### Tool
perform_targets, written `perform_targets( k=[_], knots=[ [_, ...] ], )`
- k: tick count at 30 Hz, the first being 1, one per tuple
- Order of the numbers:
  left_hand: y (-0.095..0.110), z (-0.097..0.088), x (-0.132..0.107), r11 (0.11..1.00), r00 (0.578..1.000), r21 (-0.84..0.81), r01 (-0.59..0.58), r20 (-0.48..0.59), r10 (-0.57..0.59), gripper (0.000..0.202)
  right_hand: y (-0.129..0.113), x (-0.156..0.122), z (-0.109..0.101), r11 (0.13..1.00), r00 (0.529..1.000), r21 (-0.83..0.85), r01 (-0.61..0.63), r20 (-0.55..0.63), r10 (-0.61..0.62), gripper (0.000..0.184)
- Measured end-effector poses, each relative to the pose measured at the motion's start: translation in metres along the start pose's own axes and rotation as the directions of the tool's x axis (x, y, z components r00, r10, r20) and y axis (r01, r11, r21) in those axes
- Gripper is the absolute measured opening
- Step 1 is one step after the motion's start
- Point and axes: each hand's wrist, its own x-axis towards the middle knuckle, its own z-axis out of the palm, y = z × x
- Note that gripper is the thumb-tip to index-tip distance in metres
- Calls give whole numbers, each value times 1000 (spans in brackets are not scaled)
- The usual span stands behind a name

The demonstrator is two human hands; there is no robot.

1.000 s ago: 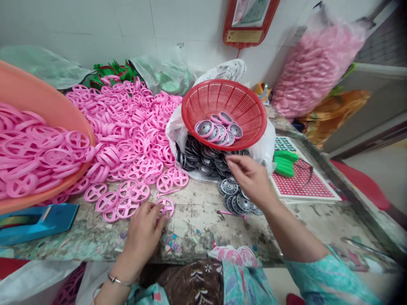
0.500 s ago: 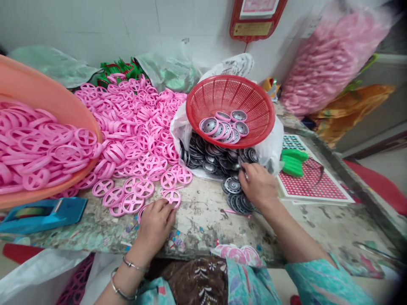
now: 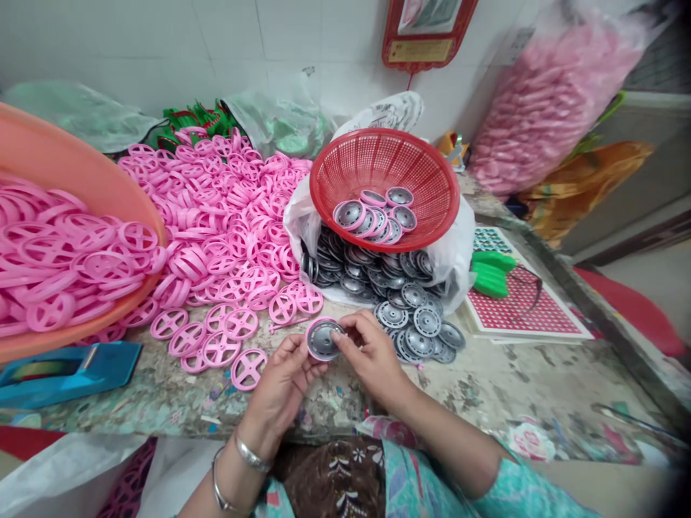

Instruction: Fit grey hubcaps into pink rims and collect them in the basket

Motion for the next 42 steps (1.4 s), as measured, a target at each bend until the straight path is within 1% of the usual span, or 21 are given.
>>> perform_targets(
  k=[2,6,8,11,16,18,20,22,25,27,28,29,30,32,33,35,36,37,39,41,42],
  knots=[
    [0,1,-1,999,1000,-32,5,13,-4,21,2,1,0,999,1000,-38,1,15,0,12],
    [1,1,-2,999,999,-32,12,37,-11,20,7,5,-7,984,985,105,-142,118,129,24],
    [2,2,-1,1000,999,-17,3,46,-2,23,7,6,-10,975,976,140,-175,155,153,26],
    [1,6,2,996,997,62,-62,41,59,27,4,6,-11,979,971,105,-174,183,153,25],
    [-4,6,7,965,984,195,-175,-1,179,23,2,-1,-3,977,964,106,-184,215,158,26],
    [-4,5,8,948,979,250,-196,-5,203,22,3,0,-2,974,961,128,-184,230,151,26],
    [-3,4,8,929,981,320,-184,3,193,24,1,9,-7,970,955,160,-184,263,138,26],
    [1,3,6,907,984,388,-166,10,176,32,-5,27,-19,960,962,216,-178,245,123,28],
    [9,-7,1,830,976,526,-185,-3,220,42,-24,63,-49,936,996,340,-91,55,77,34],
    [17,-21,-4,711,952,671,-212,-22,304,42,-37,82,-67,927,993,370,63,-119,-20,40],
    [21,-31,-7,622,932,751,-221,-26,363,40,-42,87,-74,931,981,346,120,-185,-58,43],
    [26,-41,-11,503,908,838,-210,-23,418,38,-45,89,-79,938,967,307,163,-237,-90,46],
    [31,-52,-14,347,891,918,-189,12,454,35,-45,87,-81,949,959,259,178,-261,-108,46],
    [39,-73,-22,24,860,986,-165,132,494,29,-38,75,-82,980,965,138,146,-238,-110,38],
    [41,-82,-26,-105,861,986,-130,164,482,31,-31,66,-82,992,974,47,119,-199,-107,32],
    [44,-93,-31,-281,867,956,-87,211,451,33,-12,47,-83,973,991,-218,78,-87,-99,24],
    [43,-96,-32,-337,871,938,-79,230,435,34,-2,39,-85,922,996,-380,72,-26,-88,25],
    [42,-97,-33,-380,874,921,-82,250,418,35,8,31,-87,842,998,-537,59,27,-52,26],
    [37,-94,-32,-443,877,890,-107,294,380,33,25,21,-91,630,994,-776,38,94,56,30],
    [32,-89,-28,-474,874,869,-141,334,352,29,36,14,-90,444,984,-894,57,126,128,34],
    [29,-86,-26,-473,868,865,-167,356,345,27,39,12,-88,383,980,-920,83,145,138,35]
  ],
)
